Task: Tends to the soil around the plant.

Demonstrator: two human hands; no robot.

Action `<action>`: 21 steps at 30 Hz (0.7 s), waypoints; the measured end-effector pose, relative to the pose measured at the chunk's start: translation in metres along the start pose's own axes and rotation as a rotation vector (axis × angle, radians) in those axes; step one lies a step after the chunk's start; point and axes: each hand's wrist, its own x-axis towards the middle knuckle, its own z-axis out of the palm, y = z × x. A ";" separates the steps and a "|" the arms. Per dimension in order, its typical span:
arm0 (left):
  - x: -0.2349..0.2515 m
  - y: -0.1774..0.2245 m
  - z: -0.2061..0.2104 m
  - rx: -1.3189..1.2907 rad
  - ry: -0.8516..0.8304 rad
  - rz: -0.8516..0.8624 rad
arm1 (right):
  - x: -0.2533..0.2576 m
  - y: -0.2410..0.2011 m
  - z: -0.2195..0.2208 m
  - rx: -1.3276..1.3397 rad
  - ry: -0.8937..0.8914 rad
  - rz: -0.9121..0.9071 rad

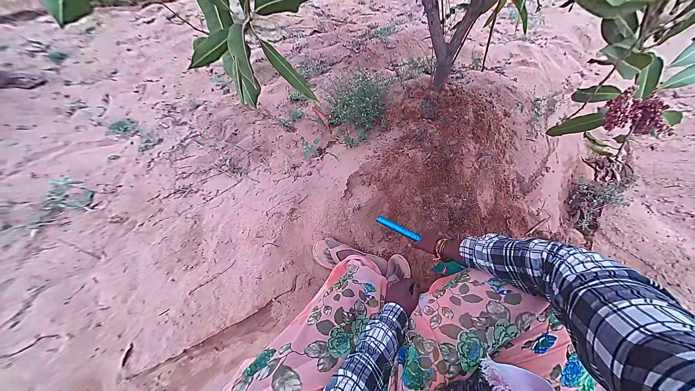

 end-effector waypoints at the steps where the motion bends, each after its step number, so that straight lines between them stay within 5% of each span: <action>1: 0.001 0.001 0.000 0.009 -0.002 -0.003 | 0.001 0.002 -0.001 -0.004 0.002 -0.005; 8: 0.002 0.004 0.003 0.036 0.003 -0.016 | 0.000 0.008 -0.001 0.006 0.022 -0.041; 13: 0.002 -0.001 0.004 -0.006 0.012 -0.033 | -0.009 -0.006 -0.039 0.297 0.162 0.068; 17: 0.027 0.026 -0.019 -0.658 0.200 -0.014 | -0.028 -0.036 -0.131 0.507 0.441 -0.014; 21: 0.047 0.126 -0.114 -1.327 0.079 0.159 | -0.040 -0.070 -0.240 0.772 0.761 -0.094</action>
